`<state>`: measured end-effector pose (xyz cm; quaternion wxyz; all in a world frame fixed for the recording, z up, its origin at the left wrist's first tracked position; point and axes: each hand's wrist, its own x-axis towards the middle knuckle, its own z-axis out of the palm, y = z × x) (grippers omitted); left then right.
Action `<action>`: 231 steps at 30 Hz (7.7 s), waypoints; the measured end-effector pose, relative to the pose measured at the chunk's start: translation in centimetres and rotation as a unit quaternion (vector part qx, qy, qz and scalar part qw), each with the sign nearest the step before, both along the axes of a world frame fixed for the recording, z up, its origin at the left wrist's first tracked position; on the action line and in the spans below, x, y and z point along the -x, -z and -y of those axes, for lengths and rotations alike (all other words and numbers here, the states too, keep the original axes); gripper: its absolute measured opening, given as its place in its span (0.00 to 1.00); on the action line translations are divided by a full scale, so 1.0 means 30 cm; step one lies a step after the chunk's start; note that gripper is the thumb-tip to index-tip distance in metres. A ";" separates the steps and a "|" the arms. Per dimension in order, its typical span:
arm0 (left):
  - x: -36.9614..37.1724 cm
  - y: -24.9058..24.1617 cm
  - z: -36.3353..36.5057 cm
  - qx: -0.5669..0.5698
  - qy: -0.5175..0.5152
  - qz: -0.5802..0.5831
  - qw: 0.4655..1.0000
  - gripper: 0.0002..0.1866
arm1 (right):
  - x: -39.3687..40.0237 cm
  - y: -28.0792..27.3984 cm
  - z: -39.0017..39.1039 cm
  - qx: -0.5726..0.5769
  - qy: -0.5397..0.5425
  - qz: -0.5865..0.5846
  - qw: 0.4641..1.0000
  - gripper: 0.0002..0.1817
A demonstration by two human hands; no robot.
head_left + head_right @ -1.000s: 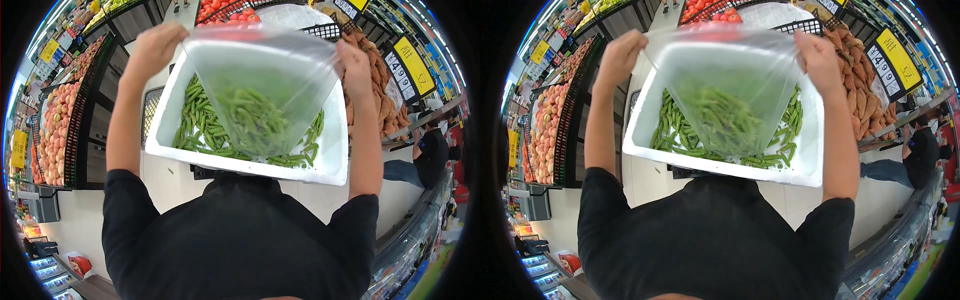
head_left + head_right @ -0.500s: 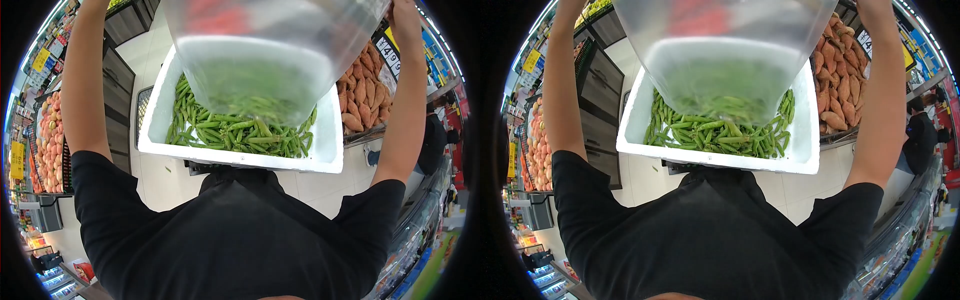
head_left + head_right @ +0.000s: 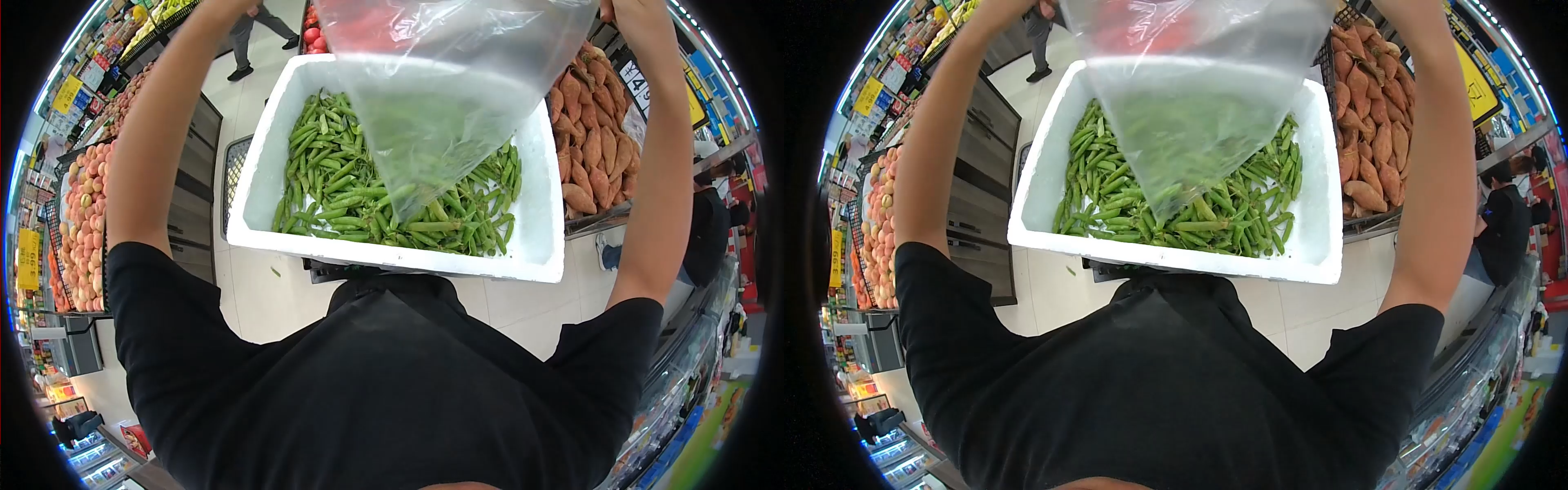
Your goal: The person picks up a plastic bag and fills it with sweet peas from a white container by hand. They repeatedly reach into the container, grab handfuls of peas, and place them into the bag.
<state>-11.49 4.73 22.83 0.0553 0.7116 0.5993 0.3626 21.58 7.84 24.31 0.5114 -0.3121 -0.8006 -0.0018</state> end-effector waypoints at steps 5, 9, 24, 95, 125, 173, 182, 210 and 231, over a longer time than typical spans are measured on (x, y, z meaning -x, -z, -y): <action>0.082 0.379 -0.131 0.058 0.030 0.083 0.994 0.29 | 0.002 0.034 -0.033 0.098 -0.009 -0.007 0.995 0.10; -0.011 0.484 -0.043 0.301 0.078 0.248 0.918 0.38 | 0.014 0.016 -0.043 0.217 -0.004 0.030 0.976 0.11; 0.135 0.109 -0.046 -0.070 0.404 0.476 0.778 0.15 | -0.153 -0.042 0.028 -0.010 -0.226 -0.159 0.961 0.15; -0.151 0.353 0.374 0.113 0.330 0.222 0.911 0.32 | 0.180 0.372 0.081 0.343 -0.242 -0.086 0.903 0.09; -0.225 0.754 0.180 0.030 0.149 0.138 0.979 0.30 | 0.264 0.788 0.124 0.434 -0.222 -0.066 0.870 0.11; 0.048 0.820 0.043 -0.097 -0.040 0.388 0.916 0.13 | 0.097 0.860 -0.006 0.426 -0.113 0.372 0.817 0.19; 0.012 0.829 0.047 -0.099 -0.030 0.352 0.930 0.12 | 0.069 0.803 -0.038 0.395 -0.052 0.173 0.901 0.12; -0.329 0.794 0.248 0.089 0.350 0.151 0.920 0.07 | 0.161 0.872 -0.053 0.740 -0.245 -0.369 0.506 0.08; -0.104 0.768 0.093 0.050 0.088 0.697 0.710 0.09 | 0.266 0.814 0.178 0.078 -0.181 0.182 0.963 0.11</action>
